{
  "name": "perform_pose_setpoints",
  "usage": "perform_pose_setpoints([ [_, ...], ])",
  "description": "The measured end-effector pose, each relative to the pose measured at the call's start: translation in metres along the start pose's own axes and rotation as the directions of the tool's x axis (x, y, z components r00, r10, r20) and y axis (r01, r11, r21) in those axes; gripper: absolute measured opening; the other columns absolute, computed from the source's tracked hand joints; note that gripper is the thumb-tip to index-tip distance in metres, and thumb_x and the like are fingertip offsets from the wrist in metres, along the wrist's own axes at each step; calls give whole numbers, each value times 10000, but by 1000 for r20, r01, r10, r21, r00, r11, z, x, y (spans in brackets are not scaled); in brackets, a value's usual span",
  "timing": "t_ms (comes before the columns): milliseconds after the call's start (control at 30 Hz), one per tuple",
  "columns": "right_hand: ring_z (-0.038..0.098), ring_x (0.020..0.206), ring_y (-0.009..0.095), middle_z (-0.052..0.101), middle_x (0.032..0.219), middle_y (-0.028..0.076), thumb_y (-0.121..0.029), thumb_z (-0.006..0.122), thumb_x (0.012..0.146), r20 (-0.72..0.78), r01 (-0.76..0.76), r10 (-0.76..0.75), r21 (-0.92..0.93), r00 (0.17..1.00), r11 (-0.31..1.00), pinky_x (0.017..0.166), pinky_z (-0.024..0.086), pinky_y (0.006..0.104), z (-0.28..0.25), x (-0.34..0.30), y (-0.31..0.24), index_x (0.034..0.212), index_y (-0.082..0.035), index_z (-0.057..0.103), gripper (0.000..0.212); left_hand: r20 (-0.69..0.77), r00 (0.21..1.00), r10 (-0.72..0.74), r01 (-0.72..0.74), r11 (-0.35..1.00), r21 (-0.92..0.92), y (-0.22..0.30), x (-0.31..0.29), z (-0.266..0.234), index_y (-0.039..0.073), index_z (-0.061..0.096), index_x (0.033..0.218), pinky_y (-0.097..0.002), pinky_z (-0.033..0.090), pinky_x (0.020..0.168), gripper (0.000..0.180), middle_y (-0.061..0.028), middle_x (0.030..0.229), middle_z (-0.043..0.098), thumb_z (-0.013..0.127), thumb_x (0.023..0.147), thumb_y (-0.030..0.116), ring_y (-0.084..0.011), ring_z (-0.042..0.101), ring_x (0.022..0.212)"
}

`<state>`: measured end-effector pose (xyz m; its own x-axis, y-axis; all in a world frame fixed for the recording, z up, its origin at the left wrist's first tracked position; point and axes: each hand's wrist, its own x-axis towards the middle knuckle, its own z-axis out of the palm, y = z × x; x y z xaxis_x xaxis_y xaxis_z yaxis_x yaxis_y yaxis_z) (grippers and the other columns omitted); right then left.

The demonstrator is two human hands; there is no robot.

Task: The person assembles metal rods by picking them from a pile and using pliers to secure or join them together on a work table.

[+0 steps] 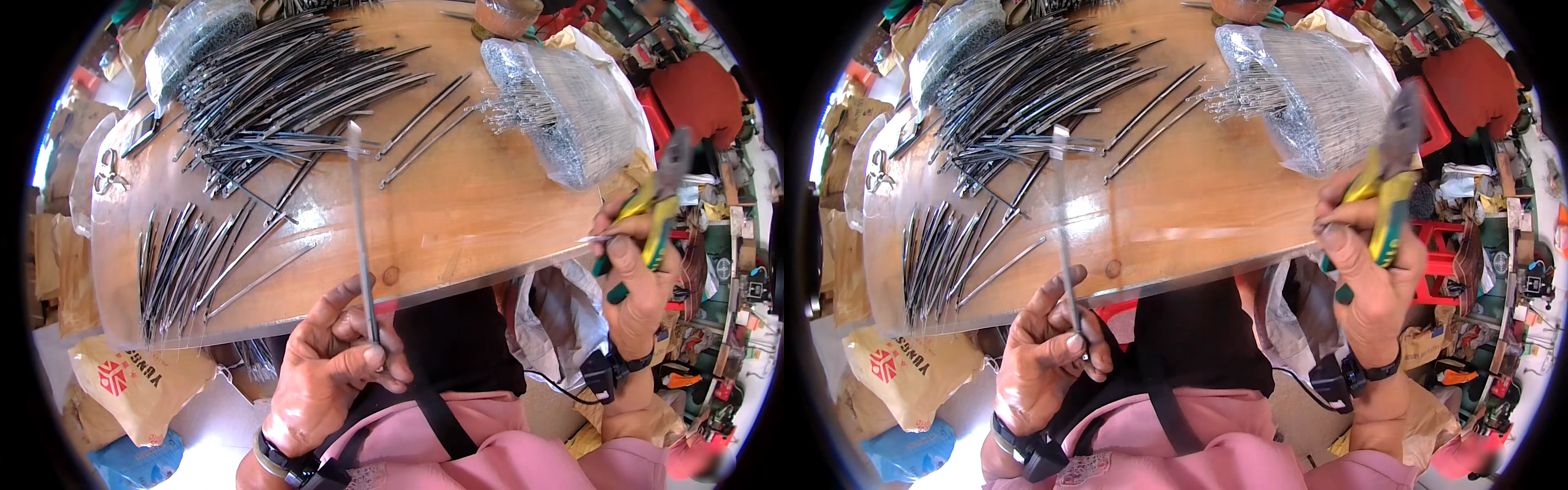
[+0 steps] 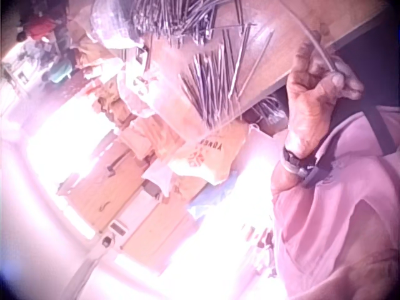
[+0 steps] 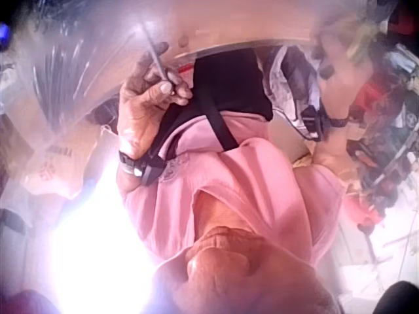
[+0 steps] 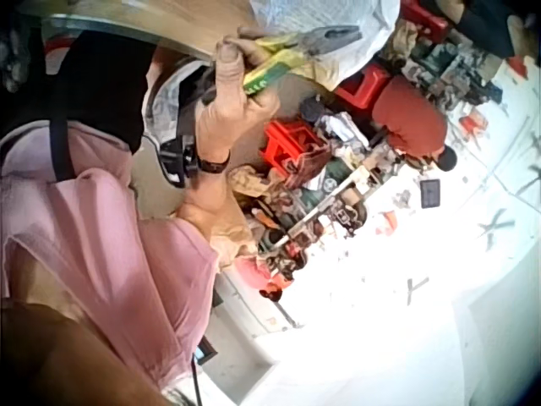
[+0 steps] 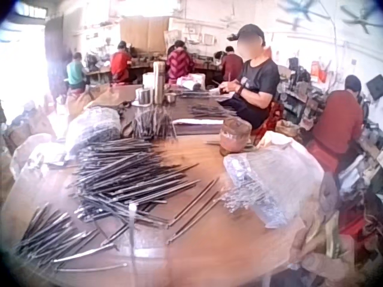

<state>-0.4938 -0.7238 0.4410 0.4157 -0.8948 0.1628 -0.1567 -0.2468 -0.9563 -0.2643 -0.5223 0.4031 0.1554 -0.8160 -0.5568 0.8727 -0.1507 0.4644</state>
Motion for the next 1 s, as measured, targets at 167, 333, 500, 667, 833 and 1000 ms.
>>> perform_pose_setpoints([
  [167,544,847,199,522,1113,151,-149,680,873,119,-177,136,462,983,869,716,443,314,6,-1,25,950,22,598,205,-118,993,21,-22,1000,-8,-4,8,8,-60,553,1178,-337,555,516,471,-165,810,645,726,743,-5,-308,676,646],
  [333,559,847,204,543,1099,165,-147,683,872,187,-143,61,468,980,872,735,460,329,15,3,27,959,42,621,217,-120,989,92,-69,981,183,-17,12,2,-64,620,976,-307,515,449,217,-211,759,666,709,787,-8,-257,644,528],
  [500,566,843,187,554,1072,179,-112,714,845,270,-83,-13,339,963,937,712,501,322,22,7,30,922,45,660,182,-82,970,227,-177,900,399,-26,11,-8,-80,607,925,-283,491,466,122,-212,770,671,666,818,-69,-209,615,516],
  [667,605,678,150,576,1035,175,-73,710,862,354,19,-92,204,931,979,474,511,243,40,16,26,906,53,657,144,-109,979,173,-98,866,490,-23,12,-27,-79,602,903,-272,496,498,98,-187,759,673,662,829,-60,-189,610,536],
  [833,605,660,122,591,1046,158,-54,700,871,363,11,-102,245,926,969,504,497,222,44,12,25,919,41,665,112,-53,995,83,-57,924,379,-13,6,-29,-48,622,882,-251,502,569,45,-125,785,683,665,871,-38,-142,623,615],
  [1000,609,779,124,603,1034,107,-76,733,843,495,369,-290,-66,819,927,630,505,259,49,9,24,927,25,664,149,-18,999,28,-19,921,389,-14,3,-30,-48,634,913,-249,512,617,61,-103,806,689,670,867,-35,-137,629,644],
])
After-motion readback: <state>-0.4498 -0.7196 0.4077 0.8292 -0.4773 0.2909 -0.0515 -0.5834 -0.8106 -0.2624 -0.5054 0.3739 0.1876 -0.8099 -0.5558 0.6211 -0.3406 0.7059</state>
